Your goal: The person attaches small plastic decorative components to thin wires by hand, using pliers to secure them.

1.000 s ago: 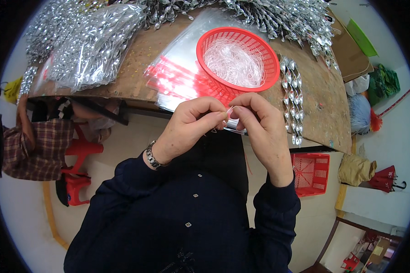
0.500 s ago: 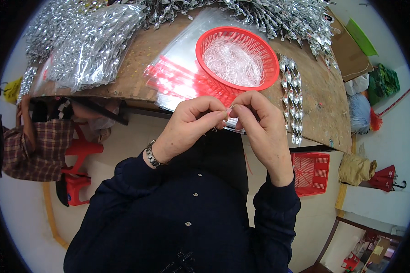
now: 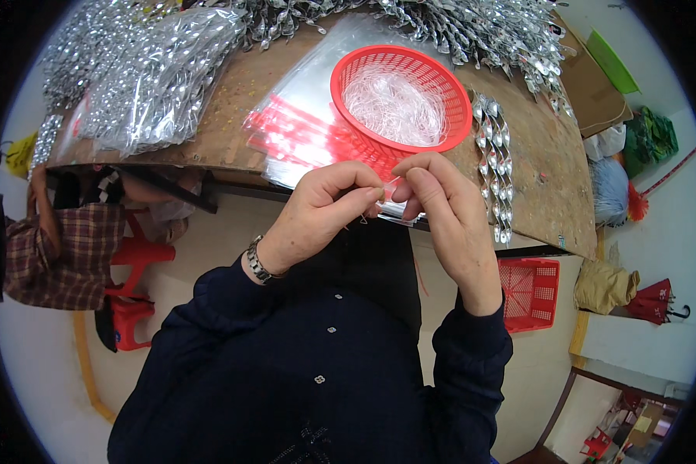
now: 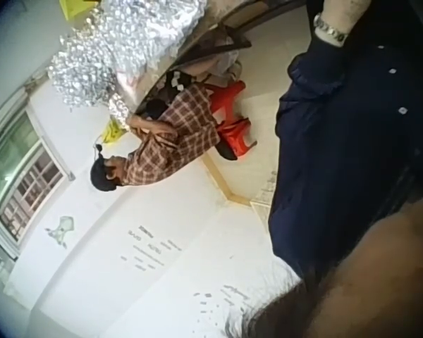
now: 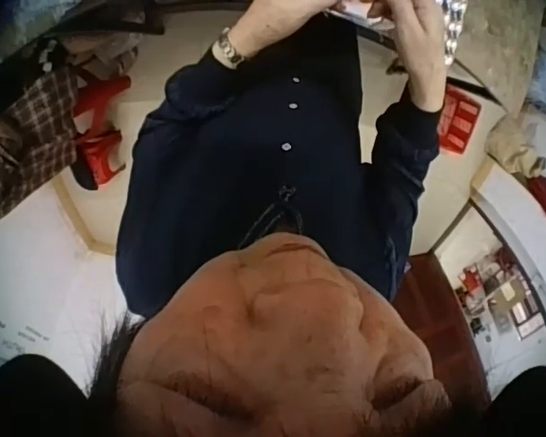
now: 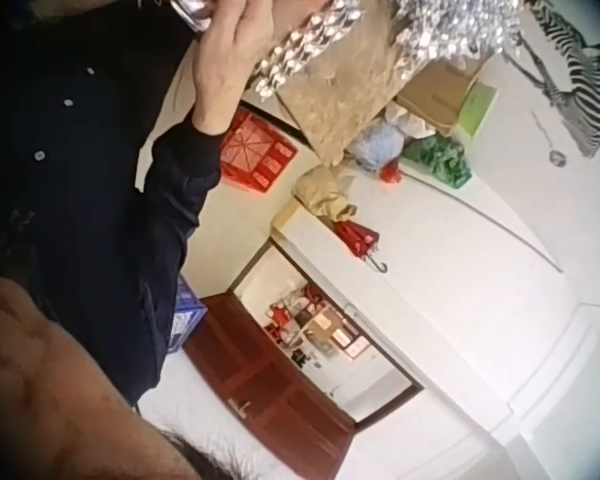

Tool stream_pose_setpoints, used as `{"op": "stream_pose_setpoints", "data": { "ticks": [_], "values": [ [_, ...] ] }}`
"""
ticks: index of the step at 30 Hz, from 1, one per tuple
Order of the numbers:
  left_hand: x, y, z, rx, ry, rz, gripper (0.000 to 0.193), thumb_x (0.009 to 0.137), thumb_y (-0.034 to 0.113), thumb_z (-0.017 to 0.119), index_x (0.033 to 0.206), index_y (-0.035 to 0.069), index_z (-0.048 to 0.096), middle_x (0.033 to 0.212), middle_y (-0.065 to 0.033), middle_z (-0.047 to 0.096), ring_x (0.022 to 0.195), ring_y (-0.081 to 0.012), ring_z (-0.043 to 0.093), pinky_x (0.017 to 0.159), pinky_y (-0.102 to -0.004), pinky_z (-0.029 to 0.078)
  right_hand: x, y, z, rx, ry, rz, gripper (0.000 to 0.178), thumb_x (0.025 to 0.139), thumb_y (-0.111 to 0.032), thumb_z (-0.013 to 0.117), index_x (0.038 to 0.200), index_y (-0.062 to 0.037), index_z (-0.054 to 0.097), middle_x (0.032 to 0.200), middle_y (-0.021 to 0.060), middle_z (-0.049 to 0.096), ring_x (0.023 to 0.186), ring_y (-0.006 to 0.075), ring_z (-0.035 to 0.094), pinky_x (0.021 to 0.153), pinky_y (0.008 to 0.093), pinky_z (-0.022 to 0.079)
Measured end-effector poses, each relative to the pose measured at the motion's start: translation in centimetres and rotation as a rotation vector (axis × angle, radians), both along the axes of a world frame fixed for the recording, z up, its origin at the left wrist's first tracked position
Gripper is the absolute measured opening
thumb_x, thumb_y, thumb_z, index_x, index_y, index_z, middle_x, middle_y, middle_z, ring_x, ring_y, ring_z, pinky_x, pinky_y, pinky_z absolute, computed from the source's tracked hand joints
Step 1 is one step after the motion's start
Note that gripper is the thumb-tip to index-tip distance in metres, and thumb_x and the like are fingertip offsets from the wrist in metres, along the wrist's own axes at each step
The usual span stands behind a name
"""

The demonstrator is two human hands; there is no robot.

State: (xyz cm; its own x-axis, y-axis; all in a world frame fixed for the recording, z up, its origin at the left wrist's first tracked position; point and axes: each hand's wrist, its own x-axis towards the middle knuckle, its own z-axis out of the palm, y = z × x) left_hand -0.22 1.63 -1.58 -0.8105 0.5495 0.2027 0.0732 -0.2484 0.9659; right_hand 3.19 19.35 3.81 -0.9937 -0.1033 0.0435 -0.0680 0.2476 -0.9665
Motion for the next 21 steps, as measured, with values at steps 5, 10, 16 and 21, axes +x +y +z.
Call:
{"op": "stream_pose_setpoints", "data": {
  "ticks": [5,10,16,21],
  "values": [
    [0.0,0.0,0.0,-0.025,0.023,0.008,0.011,0.092,0.009,0.053,0.092,0.0,0.06,0.078,0.0012,0.057,0.073,-0.0046,0.052,0.066,-0.0198,0.043,0.0,-0.1,0.3,0.043,0.018,0.011,0.02,0.095,-0.013,0.047,0.099,0.0026,0.058,0.079,0.0038,0.059,0.066,0.0084,0.053,0.061,0.0222,0.044],
    [0.0,0.0,-0.1,-0.053,0.086,0.023,0.011,0.091,0.009,0.054,0.092,0.0,0.061,0.077,0.0014,0.057,0.072,-0.0044,0.051,0.064,-0.0195,0.041,-0.1,0.0,1.0,0.249,0.015,0.071,0.011,0.09,-0.008,0.053,0.091,0.0011,0.059,0.078,0.0019,0.058,0.068,0.0071,0.053,0.062,0.0214,0.044],
    [-0.2,-0.1,-0.1,-0.11,0.225,0.076,0.011,0.091,0.008,0.056,0.093,-0.001,0.061,0.08,-0.0005,0.058,0.075,-0.0053,0.052,0.066,-0.02,0.042,0.1,0.3,1.7,0.363,0.007,0.09,0.009,0.088,-0.007,0.056,0.083,0.0005,0.058,0.073,0.0009,0.056,0.065,0.0072,0.053,0.06,0.0219,0.044],
    [0.1,0.3,-0.1,0.044,0.055,0.024,0.011,0.092,0.006,0.054,0.094,-0.001,0.061,0.084,-0.0024,0.061,0.08,-0.0075,0.056,0.072,-0.0213,0.045,0.1,0.8,1.2,0.121,-0.103,0.068,0.009,0.09,-0.008,0.054,0.087,-0.001,0.058,0.076,0.0016,0.059,0.067,0.0065,0.053,0.062,0.0198,0.043]
  ]
}}
